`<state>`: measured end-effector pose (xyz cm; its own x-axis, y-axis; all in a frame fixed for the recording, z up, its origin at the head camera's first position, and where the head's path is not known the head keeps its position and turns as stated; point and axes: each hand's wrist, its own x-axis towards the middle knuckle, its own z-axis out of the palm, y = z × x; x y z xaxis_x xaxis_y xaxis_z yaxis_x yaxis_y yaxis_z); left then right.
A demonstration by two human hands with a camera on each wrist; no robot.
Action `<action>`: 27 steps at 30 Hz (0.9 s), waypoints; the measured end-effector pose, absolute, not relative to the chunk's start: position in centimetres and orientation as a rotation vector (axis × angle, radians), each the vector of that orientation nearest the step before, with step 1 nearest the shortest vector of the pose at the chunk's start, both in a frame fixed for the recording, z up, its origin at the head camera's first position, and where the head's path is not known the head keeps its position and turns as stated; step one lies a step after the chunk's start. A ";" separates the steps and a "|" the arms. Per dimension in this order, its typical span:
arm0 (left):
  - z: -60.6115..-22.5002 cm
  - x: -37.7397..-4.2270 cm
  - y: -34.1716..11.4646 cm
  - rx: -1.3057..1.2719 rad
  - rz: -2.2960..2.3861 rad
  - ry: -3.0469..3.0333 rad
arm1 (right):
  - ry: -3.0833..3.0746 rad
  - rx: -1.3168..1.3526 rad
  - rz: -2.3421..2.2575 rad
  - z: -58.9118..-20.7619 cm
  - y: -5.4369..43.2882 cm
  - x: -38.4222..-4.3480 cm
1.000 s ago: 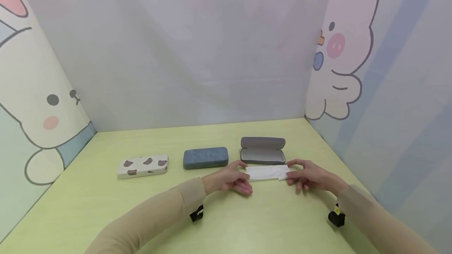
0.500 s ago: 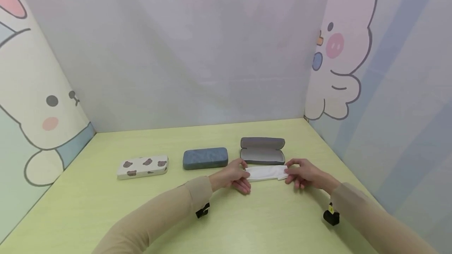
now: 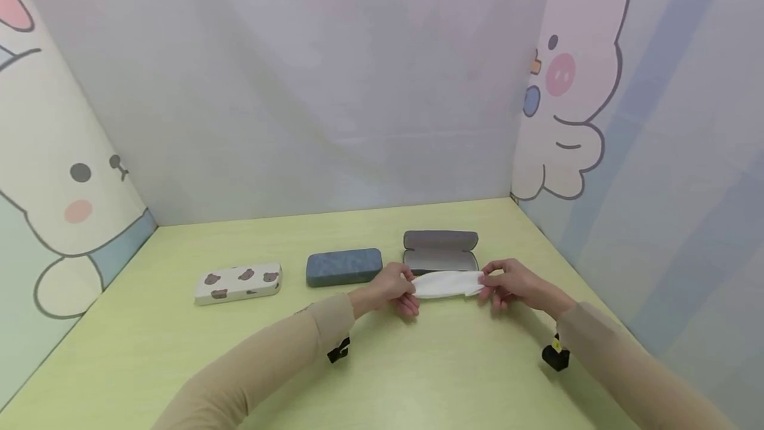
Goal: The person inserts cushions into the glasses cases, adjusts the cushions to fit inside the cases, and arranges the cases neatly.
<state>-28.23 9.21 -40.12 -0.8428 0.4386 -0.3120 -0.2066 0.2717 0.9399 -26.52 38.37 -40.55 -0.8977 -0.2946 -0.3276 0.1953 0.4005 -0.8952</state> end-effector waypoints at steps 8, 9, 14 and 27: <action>-38.9 -30.8 9.2 0.142 1.705 2.000 | 2.241 -0.040 -1.541 -39.2 38.1 -29.0; -38.9 -31.1 9.2 0.137 1.710 2.006 | 2.242 -0.024 -1.551 -39.3 38.0 -29.3; -38.8 -32.0 9.8 0.129 1.724 2.030 | 2.237 0.037 -1.588 -39.9 37.7 -30.3; -40.1 -32.8 11.1 0.086 1.584 2.305 | 2.296 0.065 -1.551 -40.9 37.2 -30.9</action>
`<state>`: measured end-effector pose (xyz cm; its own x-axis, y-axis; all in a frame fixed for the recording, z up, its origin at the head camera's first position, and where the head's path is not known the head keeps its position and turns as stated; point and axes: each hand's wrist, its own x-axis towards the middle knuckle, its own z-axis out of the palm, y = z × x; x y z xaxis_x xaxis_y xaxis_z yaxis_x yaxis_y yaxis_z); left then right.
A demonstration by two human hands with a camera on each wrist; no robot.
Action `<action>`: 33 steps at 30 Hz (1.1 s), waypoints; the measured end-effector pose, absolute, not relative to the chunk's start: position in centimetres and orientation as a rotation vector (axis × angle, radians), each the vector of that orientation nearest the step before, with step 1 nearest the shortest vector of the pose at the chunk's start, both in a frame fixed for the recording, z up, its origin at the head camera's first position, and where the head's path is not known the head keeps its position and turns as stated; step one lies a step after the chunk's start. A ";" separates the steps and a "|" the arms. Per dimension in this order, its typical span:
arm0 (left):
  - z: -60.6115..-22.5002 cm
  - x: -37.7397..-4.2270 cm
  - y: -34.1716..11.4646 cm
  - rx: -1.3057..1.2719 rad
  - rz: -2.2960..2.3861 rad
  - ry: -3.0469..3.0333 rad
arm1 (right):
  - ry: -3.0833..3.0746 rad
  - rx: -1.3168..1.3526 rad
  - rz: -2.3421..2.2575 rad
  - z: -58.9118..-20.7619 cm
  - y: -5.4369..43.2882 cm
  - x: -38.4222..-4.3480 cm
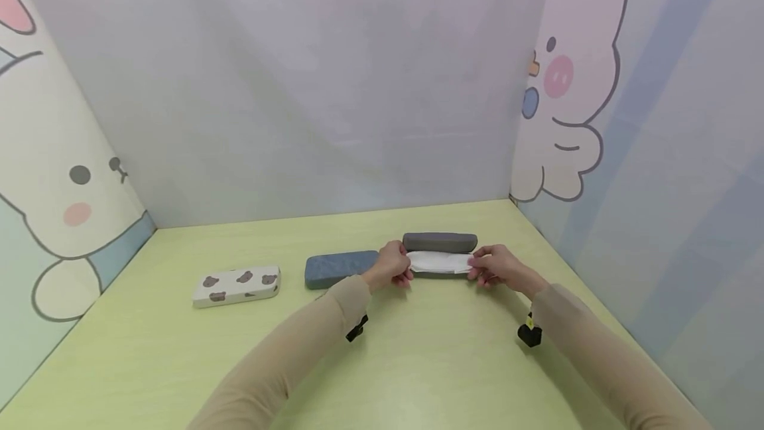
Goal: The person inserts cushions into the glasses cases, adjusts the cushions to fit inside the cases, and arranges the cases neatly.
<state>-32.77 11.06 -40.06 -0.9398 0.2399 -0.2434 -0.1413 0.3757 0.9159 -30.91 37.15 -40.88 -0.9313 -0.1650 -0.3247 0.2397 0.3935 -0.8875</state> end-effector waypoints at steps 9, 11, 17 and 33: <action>-40.9 -32.7 11.5 0.142 1.595 2.394 | 2.369 0.060 -1.506 -41.1 37.1 -30.9; -41.1 -32.7 11.6 0.141 1.590 2.414 | 2.410 0.057 -1.475 -41.2 36.8 -30.9; -41.1 -32.1 11.5 0.150 1.534 2.461 | 2.604 0.037 -1.326 -41.4 36.5 -30.8; -41.1 -31.5 10.7 0.129 1.463 2.335 | 2.852 -0.070 -1.131 -42.0 35.7 -30.5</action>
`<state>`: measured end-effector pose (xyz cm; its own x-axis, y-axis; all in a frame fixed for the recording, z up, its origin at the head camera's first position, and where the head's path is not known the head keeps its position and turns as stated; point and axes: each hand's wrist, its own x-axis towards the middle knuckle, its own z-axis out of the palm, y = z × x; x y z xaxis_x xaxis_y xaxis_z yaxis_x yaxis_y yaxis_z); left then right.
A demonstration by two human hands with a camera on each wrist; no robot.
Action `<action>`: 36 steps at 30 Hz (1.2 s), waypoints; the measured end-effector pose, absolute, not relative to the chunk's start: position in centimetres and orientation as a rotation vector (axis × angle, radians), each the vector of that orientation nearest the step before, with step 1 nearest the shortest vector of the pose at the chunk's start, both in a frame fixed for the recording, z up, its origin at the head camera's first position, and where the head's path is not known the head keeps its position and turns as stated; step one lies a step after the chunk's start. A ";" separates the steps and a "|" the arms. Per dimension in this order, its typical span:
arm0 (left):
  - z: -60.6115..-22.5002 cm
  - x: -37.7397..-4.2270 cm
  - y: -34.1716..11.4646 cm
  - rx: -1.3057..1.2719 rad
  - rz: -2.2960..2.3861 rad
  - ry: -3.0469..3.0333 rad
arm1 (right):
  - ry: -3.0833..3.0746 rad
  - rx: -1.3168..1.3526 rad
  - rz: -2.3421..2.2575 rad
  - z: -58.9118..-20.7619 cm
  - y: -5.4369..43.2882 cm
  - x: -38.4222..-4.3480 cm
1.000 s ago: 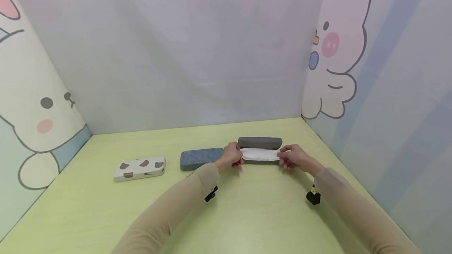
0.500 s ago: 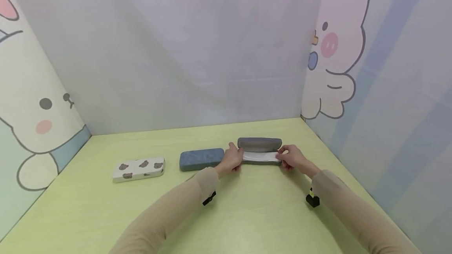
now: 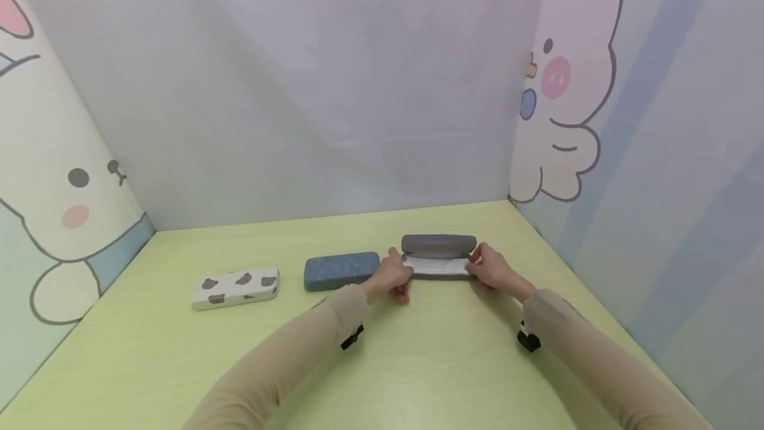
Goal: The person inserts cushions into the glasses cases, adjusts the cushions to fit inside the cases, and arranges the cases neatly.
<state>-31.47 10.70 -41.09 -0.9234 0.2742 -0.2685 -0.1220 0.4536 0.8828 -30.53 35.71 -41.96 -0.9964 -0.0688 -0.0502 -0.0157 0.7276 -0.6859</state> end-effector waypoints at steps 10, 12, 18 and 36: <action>-41.2 -31.4 10.6 0.132 1.471 2.313 | 2.890 -0.099 -1.022 -42.1 35.9 -30.7; -41.1 -31.2 10.5 0.140 1.468 2.309 | 2.871 -0.139 -1.022 -41.9 36.1 -30.9; -40.7 -30.9 9.9 0.215 1.469 2.242 | 2.753 -0.228 -1.052 -41.3 37.8 -31.5; -42.2 -31.6 11.6 0.295 1.350 2.591 | 2.881 -0.427 -0.956 -42.3 37.4 -33.0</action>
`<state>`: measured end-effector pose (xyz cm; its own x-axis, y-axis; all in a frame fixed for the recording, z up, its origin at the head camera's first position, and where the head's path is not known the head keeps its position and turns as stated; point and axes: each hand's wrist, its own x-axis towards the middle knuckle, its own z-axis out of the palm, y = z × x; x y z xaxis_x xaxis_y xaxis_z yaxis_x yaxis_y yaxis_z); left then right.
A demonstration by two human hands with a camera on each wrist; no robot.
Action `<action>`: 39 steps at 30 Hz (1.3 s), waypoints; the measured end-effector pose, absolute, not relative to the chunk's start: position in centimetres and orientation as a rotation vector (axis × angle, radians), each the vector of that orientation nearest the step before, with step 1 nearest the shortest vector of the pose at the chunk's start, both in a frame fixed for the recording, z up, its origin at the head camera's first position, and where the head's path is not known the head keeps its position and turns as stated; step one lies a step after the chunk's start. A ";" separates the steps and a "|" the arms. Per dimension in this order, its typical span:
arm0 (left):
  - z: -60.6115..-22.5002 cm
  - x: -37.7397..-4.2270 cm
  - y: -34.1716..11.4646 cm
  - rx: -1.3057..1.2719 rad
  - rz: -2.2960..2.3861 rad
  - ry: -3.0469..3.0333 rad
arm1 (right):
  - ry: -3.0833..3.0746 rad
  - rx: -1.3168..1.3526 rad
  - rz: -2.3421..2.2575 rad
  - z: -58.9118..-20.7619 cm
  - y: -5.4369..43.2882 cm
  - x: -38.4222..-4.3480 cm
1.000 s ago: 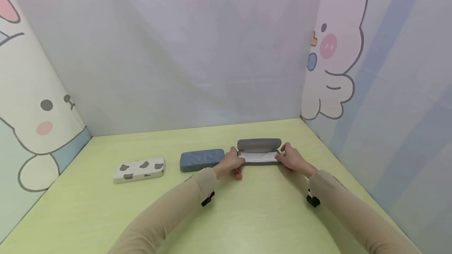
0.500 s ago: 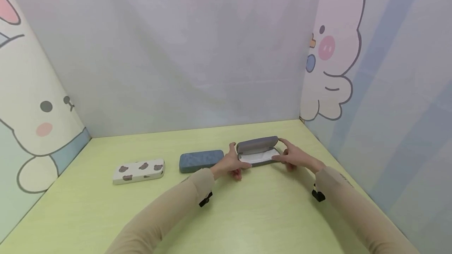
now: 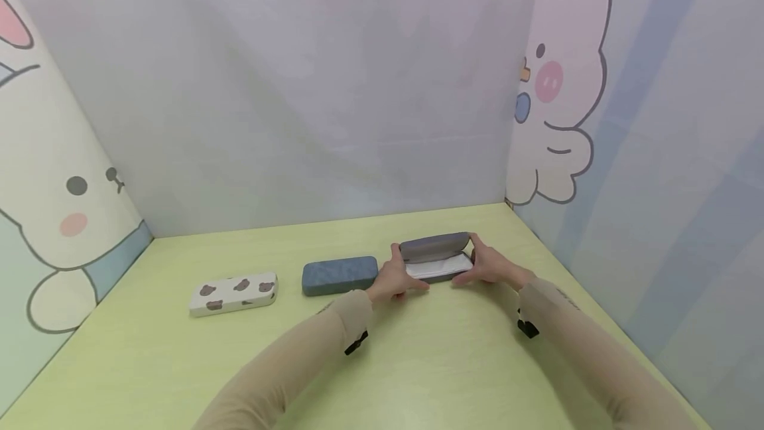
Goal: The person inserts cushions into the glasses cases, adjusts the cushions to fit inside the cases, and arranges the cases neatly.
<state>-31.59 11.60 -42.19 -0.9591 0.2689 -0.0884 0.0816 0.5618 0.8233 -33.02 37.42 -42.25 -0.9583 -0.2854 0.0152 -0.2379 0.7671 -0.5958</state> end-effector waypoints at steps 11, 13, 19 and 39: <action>-41.9 -31.1 12.1 0.206 1.310 2.643 | 2.955 -0.395 -0.870 -42.6 37.2 -33.0; -41.9 -31.0 12.2 0.201 1.296 2.666 | 2.961 -0.373 -0.861 -42.5 37.1 -33.0; -41.9 -31.0 12.4 0.202 1.274 2.713 | 3.005 -0.331 -0.810 -42.4 36.7 -33.0; -42.4 -31.5 12.4 0.248 1.335 2.684 | 3.040 -0.337 -0.825 -42.8 36.5 -32.9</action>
